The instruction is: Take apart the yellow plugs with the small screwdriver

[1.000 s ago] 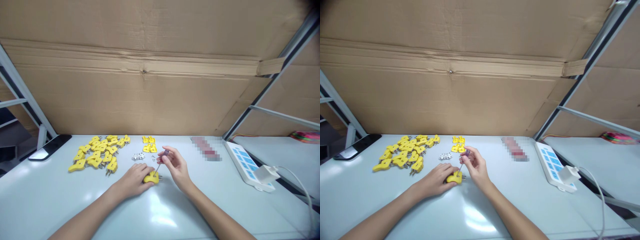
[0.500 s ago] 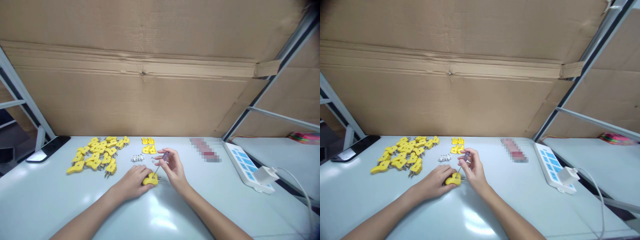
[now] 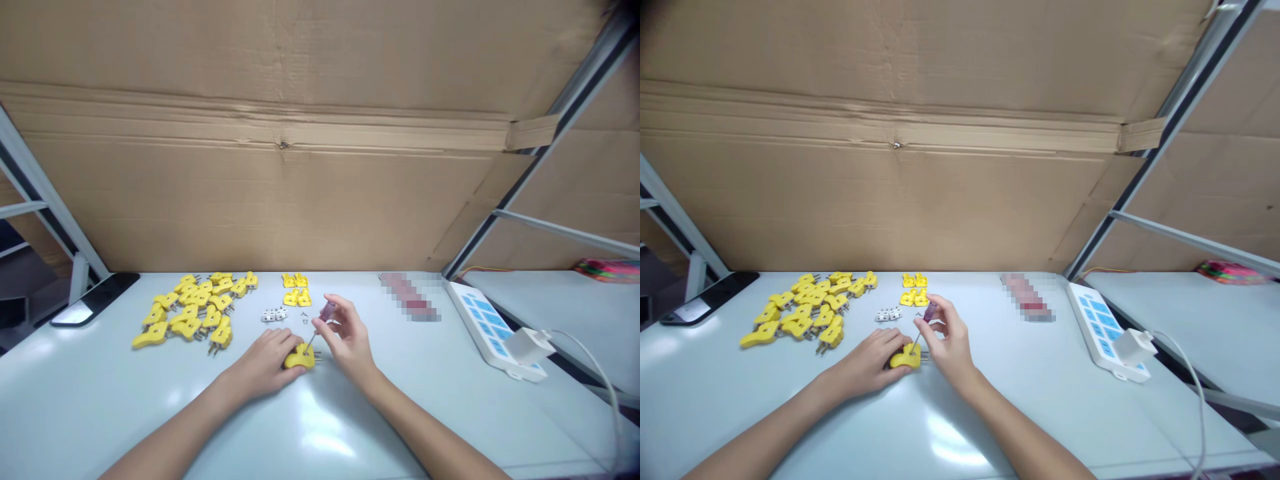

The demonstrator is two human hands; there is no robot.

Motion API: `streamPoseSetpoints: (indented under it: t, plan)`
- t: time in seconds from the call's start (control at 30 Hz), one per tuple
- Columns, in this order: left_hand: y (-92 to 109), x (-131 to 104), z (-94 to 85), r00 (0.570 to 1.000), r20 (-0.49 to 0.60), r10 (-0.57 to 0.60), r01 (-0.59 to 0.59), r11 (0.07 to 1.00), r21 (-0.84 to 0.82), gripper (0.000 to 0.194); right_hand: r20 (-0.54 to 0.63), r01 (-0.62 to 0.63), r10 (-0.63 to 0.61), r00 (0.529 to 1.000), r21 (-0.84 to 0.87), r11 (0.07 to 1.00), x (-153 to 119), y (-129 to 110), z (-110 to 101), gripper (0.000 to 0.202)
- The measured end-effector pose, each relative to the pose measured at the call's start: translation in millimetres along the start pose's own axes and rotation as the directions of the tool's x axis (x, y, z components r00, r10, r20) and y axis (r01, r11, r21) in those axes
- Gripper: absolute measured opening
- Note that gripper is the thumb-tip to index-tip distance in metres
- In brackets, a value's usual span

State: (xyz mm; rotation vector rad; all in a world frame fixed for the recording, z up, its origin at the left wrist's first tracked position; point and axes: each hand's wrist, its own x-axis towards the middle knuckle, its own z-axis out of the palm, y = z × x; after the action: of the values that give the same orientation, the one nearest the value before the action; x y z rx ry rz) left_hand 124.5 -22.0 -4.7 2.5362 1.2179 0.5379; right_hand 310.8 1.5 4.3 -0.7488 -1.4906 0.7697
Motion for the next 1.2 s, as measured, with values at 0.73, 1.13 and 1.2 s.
streamPoseSetpoints:
  t: [0.73,1.13,1.2]
  plan:
    - [3.7,0.7,-3.9,0.999,0.041,-0.016,0.016,1.000,0.003,0.019,0.100,-0.058,0.040,0.994,0.183,0.981,3.6,1.6,-2.8,0.037]
    - [1.8,-0.1,-2.8,1.000,0.023,-0.003,0.003,1.000,0.014,0.020,0.083,-0.104,0.088,0.993,0.215,0.971,1.8,1.6,1.4,0.035]
    - [1.9,0.0,-3.2,1.000,0.026,-0.004,0.003,1.000,0.013,0.020,0.091,-0.098,0.080,0.993,0.210,0.973,1.3,2.2,1.6,0.035]
